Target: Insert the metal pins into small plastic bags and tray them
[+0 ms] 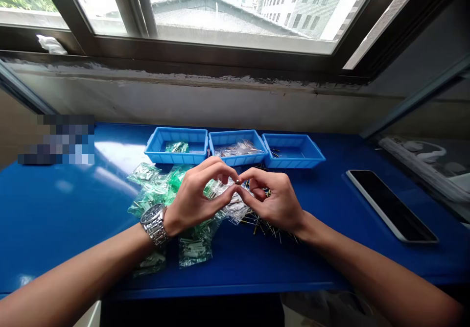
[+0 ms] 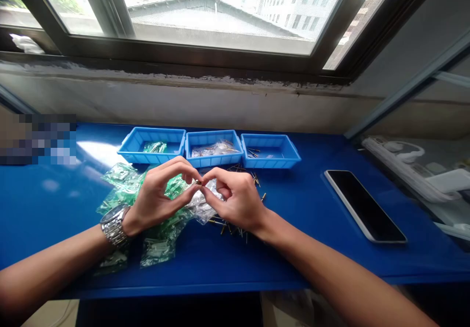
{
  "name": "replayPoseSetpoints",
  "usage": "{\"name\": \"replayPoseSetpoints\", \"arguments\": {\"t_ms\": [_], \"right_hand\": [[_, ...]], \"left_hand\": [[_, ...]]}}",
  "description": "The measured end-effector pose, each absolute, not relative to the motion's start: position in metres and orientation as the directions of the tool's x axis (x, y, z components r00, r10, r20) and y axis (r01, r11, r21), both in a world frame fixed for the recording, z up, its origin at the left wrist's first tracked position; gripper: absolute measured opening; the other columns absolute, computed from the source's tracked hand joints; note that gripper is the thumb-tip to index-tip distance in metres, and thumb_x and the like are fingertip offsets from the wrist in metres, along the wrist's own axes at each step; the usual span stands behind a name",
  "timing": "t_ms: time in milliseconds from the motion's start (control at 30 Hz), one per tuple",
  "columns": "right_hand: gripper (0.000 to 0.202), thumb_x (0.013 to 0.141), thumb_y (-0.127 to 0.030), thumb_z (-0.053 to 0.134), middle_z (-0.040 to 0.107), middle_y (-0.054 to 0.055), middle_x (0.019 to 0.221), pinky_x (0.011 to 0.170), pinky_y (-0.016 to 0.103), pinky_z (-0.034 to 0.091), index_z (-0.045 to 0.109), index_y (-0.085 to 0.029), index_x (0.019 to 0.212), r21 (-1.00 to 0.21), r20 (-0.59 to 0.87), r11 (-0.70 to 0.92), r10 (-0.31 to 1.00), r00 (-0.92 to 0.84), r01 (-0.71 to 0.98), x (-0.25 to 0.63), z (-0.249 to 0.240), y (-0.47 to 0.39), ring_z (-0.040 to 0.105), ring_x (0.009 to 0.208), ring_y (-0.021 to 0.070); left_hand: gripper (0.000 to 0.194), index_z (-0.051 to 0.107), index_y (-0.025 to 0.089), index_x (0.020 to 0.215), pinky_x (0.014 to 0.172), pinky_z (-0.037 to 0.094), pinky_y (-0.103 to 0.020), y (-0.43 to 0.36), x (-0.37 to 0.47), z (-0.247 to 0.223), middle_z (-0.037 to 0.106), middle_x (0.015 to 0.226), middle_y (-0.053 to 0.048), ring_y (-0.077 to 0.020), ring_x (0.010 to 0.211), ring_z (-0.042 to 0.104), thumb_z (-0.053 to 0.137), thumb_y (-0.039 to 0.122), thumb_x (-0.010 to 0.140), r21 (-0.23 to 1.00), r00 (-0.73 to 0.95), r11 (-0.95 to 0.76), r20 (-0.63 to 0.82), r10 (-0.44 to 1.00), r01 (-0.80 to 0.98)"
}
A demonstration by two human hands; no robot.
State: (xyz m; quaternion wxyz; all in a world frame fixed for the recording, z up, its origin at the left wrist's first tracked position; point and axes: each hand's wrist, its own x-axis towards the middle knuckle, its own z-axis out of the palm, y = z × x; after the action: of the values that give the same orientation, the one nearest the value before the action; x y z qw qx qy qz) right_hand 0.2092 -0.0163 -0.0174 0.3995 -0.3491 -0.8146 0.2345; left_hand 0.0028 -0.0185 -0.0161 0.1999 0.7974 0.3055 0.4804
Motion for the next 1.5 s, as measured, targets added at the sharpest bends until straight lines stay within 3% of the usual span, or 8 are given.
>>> {"name": "replayPoseSetpoints", "arguments": {"t_ms": [367,567,800,1167,1500], "right_hand": [[0.007,0.091,-0.023,0.072,0.037,-0.01,0.054,0.045,0.022,0.032,0.072,-0.016,0.092,-0.64,0.538,0.664,0.746,-0.392,0.386,0.212,-0.012,-0.017,0.036,0.045,0.0069],[0.005,0.087,-0.016,0.073,0.04,-0.01,0.055,0.044,0.021,0.033,0.072,-0.017,0.092,-0.547,0.675,0.735,0.67,-0.309,0.4,0.212,-0.009,-0.02,0.037,0.044,0.0061],[0.005,0.087,-0.016,0.074,0.039,-0.01,0.054,0.044,0.023,0.031,0.072,-0.017,0.092,-0.457,0.701,0.795,0.598,-0.388,0.399,0.21,-0.009,-0.021,0.036,0.042,0.0062],[0.005,0.088,-0.017,0.071,0.041,-0.01,0.055,0.045,0.022,0.035,0.072,-0.018,0.093,-0.54,0.661,0.737,0.67,-0.337,0.407,0.214,-0.007,-0.019,0.038,0.044,0.0067],[0.011,0.091,-0.027,0.073,0.037,-0.009,0.053,0.045,0.023,0.031,0.077,-0.017,0.093,-0.657,0.513,0.646,0.761,-0.397,0.389,0.209,-0.015,-0.017,0.036,0.046,0.0077]], "left_hand": [[0.005,0.069,0.016,0.098,0.068,0.052,-0.029,-0.017,0.001,-0.015,0.067,0.087,-0.004,-0.0148,0.078,0.061,0.071,0.018,0.093,0.634,0.329,-0.714,0.634,0.7,0.298],[0.005,0.069,0.017,0.098,0.068,0.051,-0.029,-0.018,0.002,-0.015,0.066,0.087,-0.003,-0.0153,0.079,0.06,0.07,0.019,0.094,0.649,0.341,-0.692,0.603,0.721,0.316],[0.003,0.068,0.015,0.096,0.069,0.051,-0.028,-0.018,0.005,-0.014,0.065,0.087,-0.004,-0.0152,0.079,0.06,0.066,0.014,0.094,0.659,0.453,-0.7,0.553,0.699,0.275],[0.004,0.068,0.017,0.098,0.07,0.051,-0.031,-0.019,0.003,-0.016,0.065,0.087,-0.003,-0.0156,0.08,0.059,0.067,0.017,0.094,0.668,0.361,-0.673,0.571,0.737,0.316],[0.005,0.068,0.017,0.099,0.068,0.051,-0.03,-0.018,0.002,-0.016,0.065,0.086,-0.003,-0.0153,0.078,0.059,0.067,0.017,0.094,0.626,0.348,-0.715,0.625,0.699,0.312]]}}
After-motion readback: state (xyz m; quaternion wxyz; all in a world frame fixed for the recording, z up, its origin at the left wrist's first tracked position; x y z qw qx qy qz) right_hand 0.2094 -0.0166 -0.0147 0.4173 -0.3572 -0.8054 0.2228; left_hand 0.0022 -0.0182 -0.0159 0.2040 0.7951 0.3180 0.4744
